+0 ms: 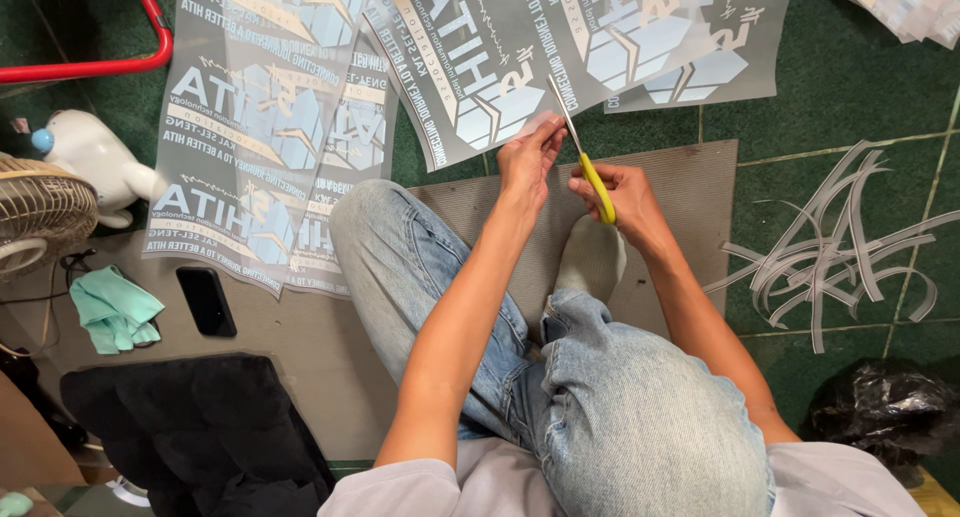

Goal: The person sits on the floor and uses scissors to trim excess material from printed poster sheets one at a time, placing trimmed sheets aside and discarding cut strips. They pick up each new sheet, cut along its edges, and set the finished sheet on a pile.

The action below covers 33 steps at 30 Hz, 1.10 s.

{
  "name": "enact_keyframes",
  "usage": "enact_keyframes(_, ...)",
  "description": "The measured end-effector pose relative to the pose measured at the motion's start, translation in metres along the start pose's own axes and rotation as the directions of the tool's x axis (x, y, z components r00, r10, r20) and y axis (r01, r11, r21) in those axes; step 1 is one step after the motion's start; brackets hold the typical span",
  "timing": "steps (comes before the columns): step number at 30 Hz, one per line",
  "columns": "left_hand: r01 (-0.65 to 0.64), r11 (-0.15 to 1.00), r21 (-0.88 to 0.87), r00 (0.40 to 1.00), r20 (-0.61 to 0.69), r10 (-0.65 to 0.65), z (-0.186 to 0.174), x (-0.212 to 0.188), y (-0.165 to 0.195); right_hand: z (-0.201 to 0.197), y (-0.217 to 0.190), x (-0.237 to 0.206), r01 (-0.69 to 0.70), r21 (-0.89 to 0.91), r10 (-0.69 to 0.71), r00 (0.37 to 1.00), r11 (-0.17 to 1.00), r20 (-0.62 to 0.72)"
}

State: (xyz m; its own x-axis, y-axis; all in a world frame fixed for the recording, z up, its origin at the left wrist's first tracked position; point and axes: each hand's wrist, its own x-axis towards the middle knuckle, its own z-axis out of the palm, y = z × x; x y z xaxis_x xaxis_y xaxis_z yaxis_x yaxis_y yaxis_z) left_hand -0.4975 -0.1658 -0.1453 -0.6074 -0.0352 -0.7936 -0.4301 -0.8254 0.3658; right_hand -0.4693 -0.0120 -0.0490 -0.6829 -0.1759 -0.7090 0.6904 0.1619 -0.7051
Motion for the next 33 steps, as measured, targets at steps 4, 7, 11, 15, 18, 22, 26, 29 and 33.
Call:
enact_keyframes(4,0.044,0.997,0.06,0.999,0.014,-0.045,0.0,-0.002,-0.002,-0.001,-0.003,0.009,-0.01,0.007,0.01,1.0,1.0,-0.015)
enact_keyframes(7,0.075,0.992,0.102,0.997,-0.01,-0.074,0.001,-0.003,-0.002,-0.002,-0.003,0.018,0.01,0.019,-0.01,1.0,1.0,-0.007)
enact_keyframes(11,0.101,0.993,0.068,0.994,0.022,-0.103,0.002,-0.006,-0.004,-0.005,-0.002,0.027,0.055,0.033,-0.056,0.998,0.998,0.022)
enact_keyframes(15,0.12,0.992,0.047,0.991,0.057,-0.123,0.004,-0.007,-0.005,-0.005,-0.006,0.035,0.085,0.076,-0.087,0.996,0.993,0.028)
enact_keyframes(18,0.12,0.992,0.042,0.99,0.071,-0.123,0.002,-0.009,-0.006,-0.004,-0.013,0.037,0.104,0.083,-0.108,0.993,0.991,0.039)
enact_keyframes(22,0.103,0.994,0.039,0.993,0.055,-0.105,0.0,-0.01,-0.006,-0.003,-0.027,0.037,0.082,0.083,-0.086,0.995,0.993,0.049)
enact_keyframes(26,0.105,0.993,0.051,0.993,0.042,-0.107,0.002,-0.013,-0.003,-0.002,-0.041,0.037,0.092,0.062,-0.095,0.995,0.994,0.037)
enact_keyframes(29,0.108,0.993,0.051,0.993,0.046,-0.11,0.005,-0.019,0.0,-0.001,-0.05,0.039,0.097,0.057,-0.1,0.994,0.994,0.046)
enact_keyframes(33,0.104,0.993,0.057,0.994,0.039,-0.106,0.007,-0.022,0.003,0.0,-0.058,0.042,0.087,0.024,-0.088,0.994,0.996,0.062)
